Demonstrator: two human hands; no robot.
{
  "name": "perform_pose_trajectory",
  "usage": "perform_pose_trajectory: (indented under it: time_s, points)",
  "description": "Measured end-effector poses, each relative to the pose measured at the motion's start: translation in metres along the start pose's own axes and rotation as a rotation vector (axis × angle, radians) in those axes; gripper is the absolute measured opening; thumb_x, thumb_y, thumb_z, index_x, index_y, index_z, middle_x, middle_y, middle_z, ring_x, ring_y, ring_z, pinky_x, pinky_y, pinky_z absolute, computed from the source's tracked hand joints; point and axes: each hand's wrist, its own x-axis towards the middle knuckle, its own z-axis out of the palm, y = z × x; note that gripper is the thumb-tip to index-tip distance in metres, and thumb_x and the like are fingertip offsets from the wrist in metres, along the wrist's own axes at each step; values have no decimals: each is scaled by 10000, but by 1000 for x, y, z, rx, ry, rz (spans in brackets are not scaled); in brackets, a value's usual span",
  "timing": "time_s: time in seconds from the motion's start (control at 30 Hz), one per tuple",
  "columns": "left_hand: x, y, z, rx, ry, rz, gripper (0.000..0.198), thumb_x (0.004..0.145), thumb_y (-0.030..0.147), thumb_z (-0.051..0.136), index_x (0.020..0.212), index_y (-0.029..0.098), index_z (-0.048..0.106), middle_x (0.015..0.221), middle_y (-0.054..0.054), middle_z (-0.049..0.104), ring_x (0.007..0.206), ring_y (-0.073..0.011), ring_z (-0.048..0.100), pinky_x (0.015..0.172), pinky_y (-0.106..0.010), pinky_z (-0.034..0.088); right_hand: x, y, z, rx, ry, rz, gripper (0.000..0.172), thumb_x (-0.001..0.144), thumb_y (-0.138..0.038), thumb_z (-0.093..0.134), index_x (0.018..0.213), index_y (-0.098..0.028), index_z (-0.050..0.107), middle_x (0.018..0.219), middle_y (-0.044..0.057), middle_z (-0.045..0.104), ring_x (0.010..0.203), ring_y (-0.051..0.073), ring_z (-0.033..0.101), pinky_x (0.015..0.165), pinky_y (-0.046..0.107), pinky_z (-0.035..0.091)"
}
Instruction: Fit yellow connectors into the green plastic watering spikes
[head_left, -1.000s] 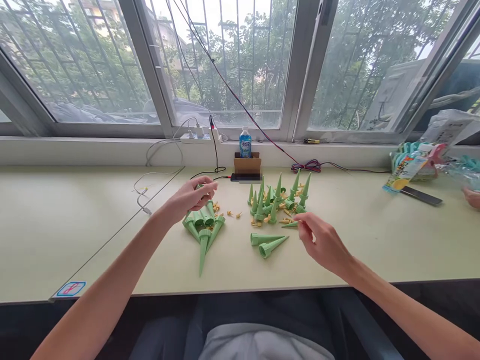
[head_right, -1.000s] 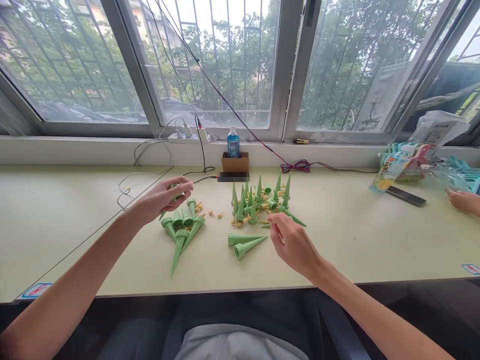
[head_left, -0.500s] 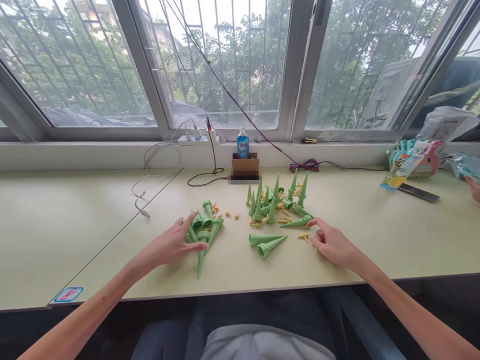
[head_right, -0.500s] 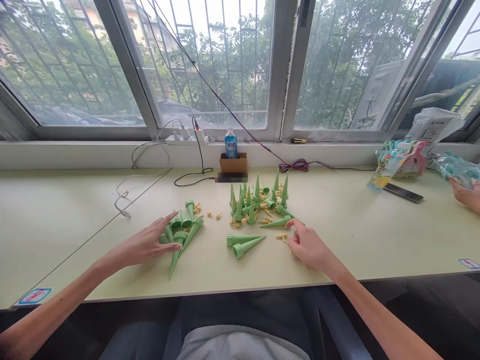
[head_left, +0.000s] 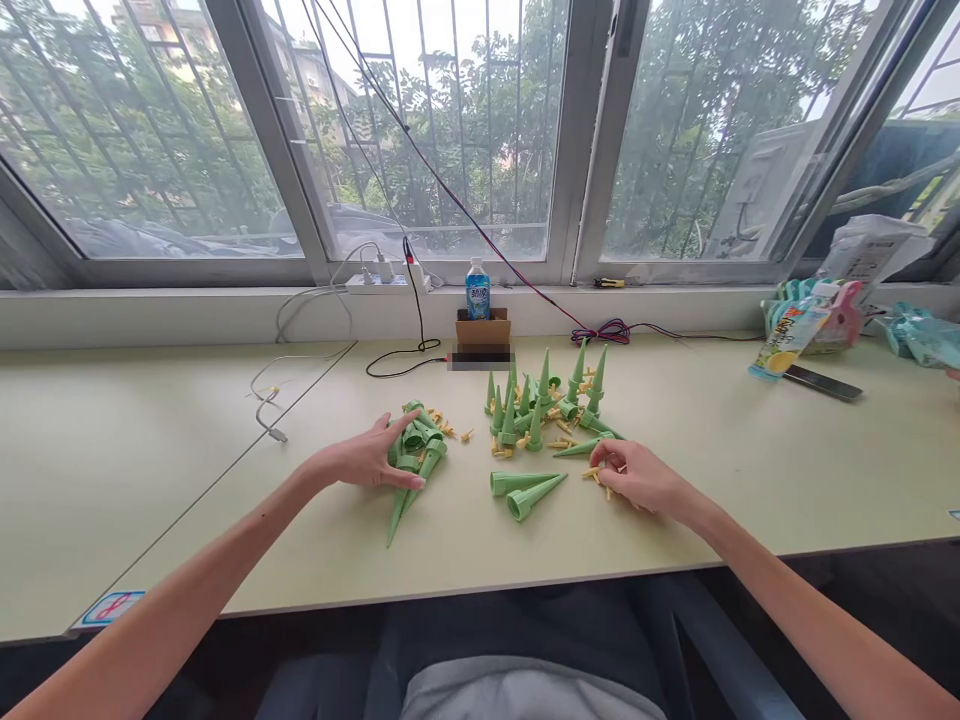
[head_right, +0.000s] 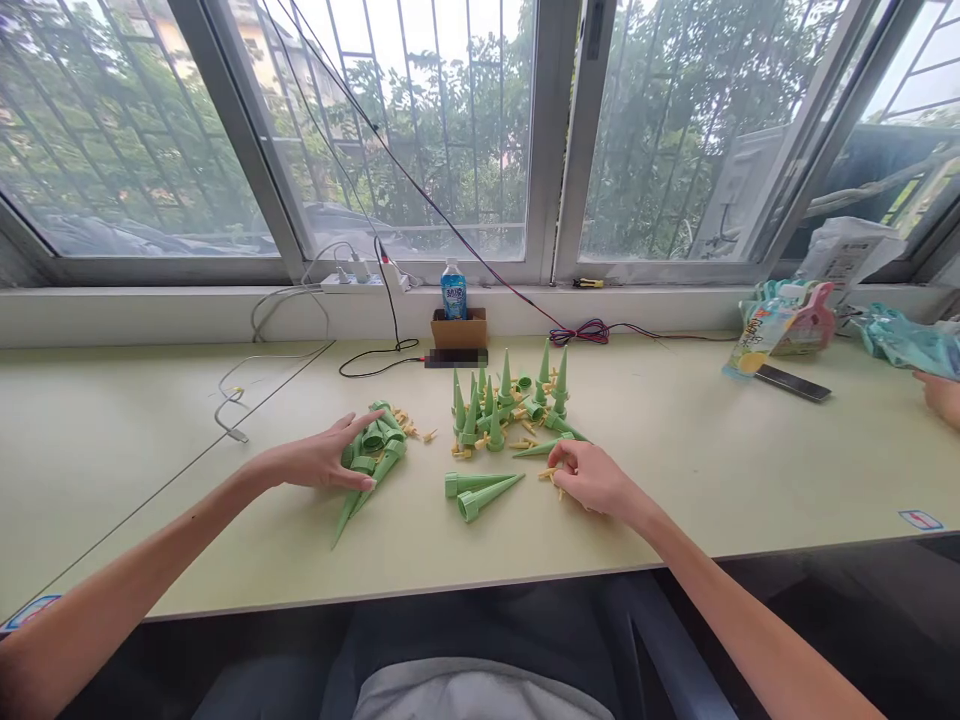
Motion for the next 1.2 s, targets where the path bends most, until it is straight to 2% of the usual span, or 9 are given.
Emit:
perform_pose_trajectory:
  time_s: [0.07,0.13,0.33,0.5,0.73,0.87,0.93,1.07,1.2]
  points:
    - [7,3,-4,4,-123,15,1193,476,727,738,1504,314,294,1493,-157,416,1316,-360,457,968,-376,439,1,-2,2,7,0,-13,138,744,-192,528,868,-190,588,576,-65,502,402,77,433,388,206,313]
    - [13,8,-5,17,-191,-1,1204,518,741,706,1533,337,199,1558,-156,294,1320,-360,454,986,-385,431,2,-4,7,11,12,-45,122,749,-201,536,858,-190,589,573,-63,493,427,84,464,394,200,325]
    - [21,31,4,55,-260,-22,1265,532,793,658,1554,317,83,1608,-180,112,1333,-383,431,1019,-410,402,-1,-16,24,52,15,-82,119,797,-252,522,892,-195,566,579,-73,507,386,83,467,414,214,374]
    - [33,50,18,23,-193,-22,1227,535,819,635,1544,298,171,1566,-205,245,1289,-405,470,970,-421,426,-5,-23,33,54,77,-136,131,845,-296,505,916,-194,549,585,-64,504,420,97,478,441,221,377]
    - [43,69,37,-12,-38,-50,1124,605,832,570,1521,280,225,1537,-238,275,1217,-417,533,884,-401,455,-10,-27,45,203,172,-146,197,882,-368,497,990,-205,524,615,-57,482,438,116,461,449,246,388]
    - [51,61,33,-34,37,-38,978,715,820,462,1497,268,262,1417,-230,453,1147,-382,579,843,-384,464,-22,-39,55,197,251,-280,156,906,-349,492,976,-218,539,623,-35,490,540,141,489,512,252,397]
    - [63,50,25,-28,81,-43,914,783,808,350,1475,212,312,1368,-243,501,1182,-379,556,876,-391,451,-26,-47,62,194,181,-375,125,915,-310,477,972,-219,541,629,-32,499,549,136,490,528,244,405]
    - [96,22,11,57,184,-144,821,858,735,280,1435,163,400,1466,-221,428,1332,-370,417,984,-416,395,-27,-65,82,145,3,-594,114,904,-212,467,963,-220,565,626,-42,500,522,108,453,540,219,401]
    - [114,2,12,108,166,-167,598,913,602,295,1210,196,619,1311,-171,603,1218,-345,520,958,-422,414,-16,-80,103,91,-104,-761,156,890,-170,469,994,-211,579,629,-44,519,534,101,476,565,203,413]
